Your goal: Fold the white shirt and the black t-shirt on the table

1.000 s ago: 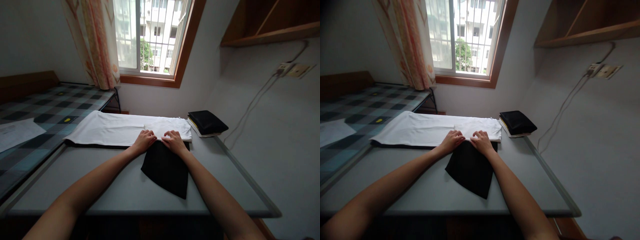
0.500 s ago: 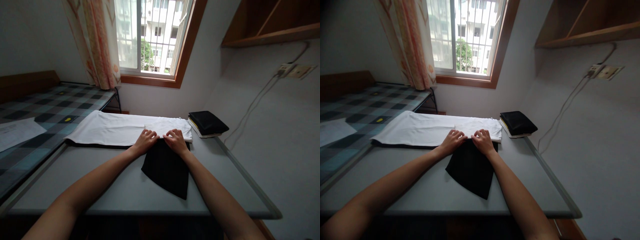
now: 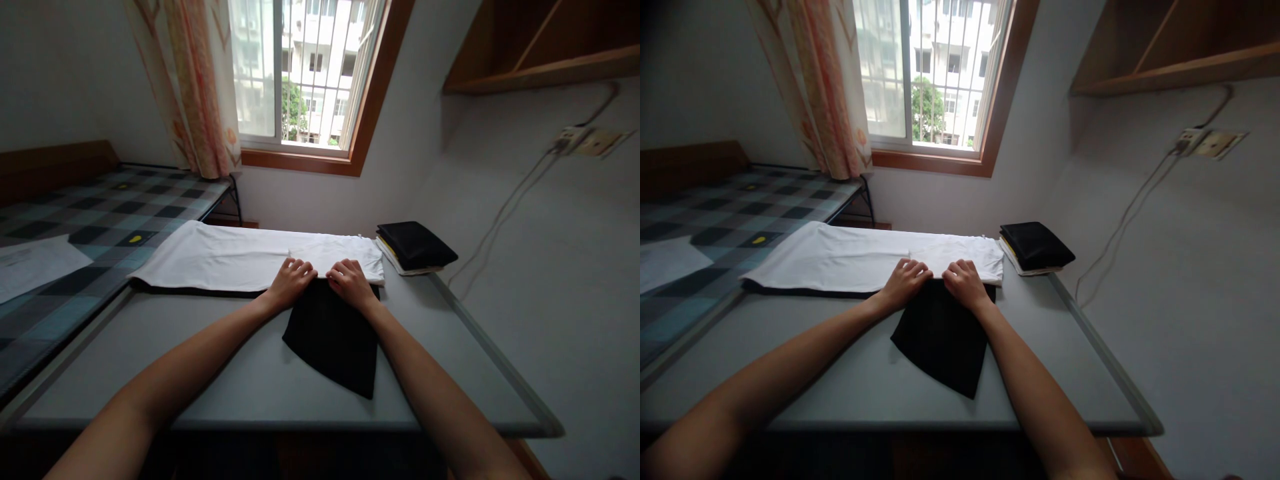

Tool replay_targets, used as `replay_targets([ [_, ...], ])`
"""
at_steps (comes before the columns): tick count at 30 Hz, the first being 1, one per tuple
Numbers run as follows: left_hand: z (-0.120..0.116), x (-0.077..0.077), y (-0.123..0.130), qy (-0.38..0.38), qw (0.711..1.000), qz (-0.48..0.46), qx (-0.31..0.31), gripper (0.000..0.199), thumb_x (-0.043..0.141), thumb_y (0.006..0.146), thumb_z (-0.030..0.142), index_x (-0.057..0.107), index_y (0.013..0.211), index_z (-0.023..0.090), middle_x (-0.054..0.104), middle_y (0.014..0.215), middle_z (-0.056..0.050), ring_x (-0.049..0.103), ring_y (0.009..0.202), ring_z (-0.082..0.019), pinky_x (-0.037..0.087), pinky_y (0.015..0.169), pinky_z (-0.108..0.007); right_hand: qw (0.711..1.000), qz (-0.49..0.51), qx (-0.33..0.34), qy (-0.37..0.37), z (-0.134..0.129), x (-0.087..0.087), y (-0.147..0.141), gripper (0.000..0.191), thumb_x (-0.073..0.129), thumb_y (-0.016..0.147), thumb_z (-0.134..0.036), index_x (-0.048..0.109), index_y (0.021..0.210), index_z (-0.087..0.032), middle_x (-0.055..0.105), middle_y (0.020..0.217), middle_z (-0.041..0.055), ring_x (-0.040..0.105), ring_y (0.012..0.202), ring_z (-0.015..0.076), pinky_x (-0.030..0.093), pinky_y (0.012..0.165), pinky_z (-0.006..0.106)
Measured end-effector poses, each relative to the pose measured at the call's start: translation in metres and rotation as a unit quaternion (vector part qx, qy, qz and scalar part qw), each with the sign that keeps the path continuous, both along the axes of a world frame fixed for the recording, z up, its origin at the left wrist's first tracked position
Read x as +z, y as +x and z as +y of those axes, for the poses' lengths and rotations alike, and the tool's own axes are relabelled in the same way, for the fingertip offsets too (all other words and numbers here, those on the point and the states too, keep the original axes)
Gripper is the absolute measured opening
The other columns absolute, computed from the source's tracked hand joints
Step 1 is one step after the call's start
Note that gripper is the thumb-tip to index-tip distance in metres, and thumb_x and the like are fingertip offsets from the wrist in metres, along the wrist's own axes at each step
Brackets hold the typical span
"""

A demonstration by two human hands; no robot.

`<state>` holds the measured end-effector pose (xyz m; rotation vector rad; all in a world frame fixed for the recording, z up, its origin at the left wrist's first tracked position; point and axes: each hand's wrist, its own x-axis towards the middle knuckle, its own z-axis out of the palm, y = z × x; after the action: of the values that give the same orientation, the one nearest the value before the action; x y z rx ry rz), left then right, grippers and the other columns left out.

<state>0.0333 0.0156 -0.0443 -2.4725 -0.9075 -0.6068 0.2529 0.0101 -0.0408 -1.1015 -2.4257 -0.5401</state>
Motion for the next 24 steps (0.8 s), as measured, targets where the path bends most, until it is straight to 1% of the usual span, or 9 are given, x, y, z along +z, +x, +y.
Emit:
replay_targets([
  [2, 0.001, -0.001, 0.000, -0.019, 1.000, -0.012, 0.010, 0.018, 0.044, 0.095, 0.021, 0.062, 0.100, 0.022, 0.063, 0.099, -0.006, 0.054, 0.090, -0.022, 0.036, 0.085, -0.040, 1.000, -0.001, -0.012, -0.023, 0.000, 0.000, 0.000, 0.009, 0.059, 0.087, -0.018, 0.067, 0.090, -0.021, 0.065, 0.092, 0.0052, 0.051, 0.092, 0.0217, 0.032, 0.084, 0.034],
  [5, 0.002, -0.003, 0.000, -0.048, 0.998, -0.034, 0.023, 0.020, 0.044, 0.096, 0.023, 0.063, 0.100, 0.023, 0.064, 0.098, -0.005, 0.055, 0.088, -0.021, 0.035, 0.084, -0.039, 0.998, 0.001, -0.032, -0.056, 0.000, 0.003, 0.004, 0.013, 0.059, 0.085, -0.014, 0.067, 0.094, -0.020, 0.065, 0.093, 0.0053, 0.054, 0.089, 0.0212, 0.033, 0.083, 0.034],
  [11, 0.005, -0.005, 0.000, -0.104, 0.990, -0.083, 0.042, 0.029, 0.038, 0.100, 0.031, 0.065, 0.097, 0.023, 0.065, 0.091, -0.004, 0.058, 0.081, -0.018, 0.035, 0.082, -0.036, 0.990, 0.008, -0.053, -0.128, 0.003, 0.014, 0.021, 0.013, 0.056, 0.084, -0.014, 0.068, 0.088, -0.019, 0.066, 0.090, 0.0055, 0.058, 0.083, 0.0188, 0.036, 0.080, 0.032],
  [16, 0.006, -0.003, 0.000, -0.139, 0.984, -0.097, 0.058, 0.032, 0.037, 0.100, 0.033, 0.066, 0.096, 0.021, 0.066, 0.091, -0.004, 0.059, 0.080, -0.017, 0.034, 0.081, -0.035, 0.977, 0.027, -0.085, -0.193, 0.004, 0.023, 0.040, 0.017, 0.056, 0.078, -0.010, 0.070, 0.085, -0.019, 0.069, 0.089, 0.0044, 0.062, 0.080, 0.0180, 0.039, 0.080, 0.031],
  [20, 0.007, -0.005, 0.000, -0.145, 0.982, -0.101, 0.063, 0.031, 0.039, 0.100, 0.032, 0.067, 0.097, 0.020, 0.068, 0.090, -0.005, 0.060, 0.080, -0.017, 0.034, 0.078, -0.034, 0.973, 0.050, -0.113, -0.193, 0.007, 0.024, 0.058, 0.021, 0.056, 0.078, -0.010, 0.072, 0.089, -0.018, 0.072, 0.091, 0.0060, 0.064, 0.084, 0.0199, 0.042, 0.081, 0.031],
  [24, 0.008, -0.006, -0.001, -0.144, 0.981, -0.115, 0.055, 0.029, 0.040, 0.099, 0.032, 0.066, 0.097, 0.021, 0.068, 0.088, -0.004, 0.060, 0.080, -0.017, 0.035, 0.077, -0.034, 0.971, 0.085, -0.131, -0.180, 0.012, 0.020, 0.073, 0.020, 0.057, 0.080, -0.014, 0.072, 0.092, -0.018, 0.073, 0.091, 0.0078, 0.065, 0.087, 0.0210, 0.044, 0.081, 0.031],
])
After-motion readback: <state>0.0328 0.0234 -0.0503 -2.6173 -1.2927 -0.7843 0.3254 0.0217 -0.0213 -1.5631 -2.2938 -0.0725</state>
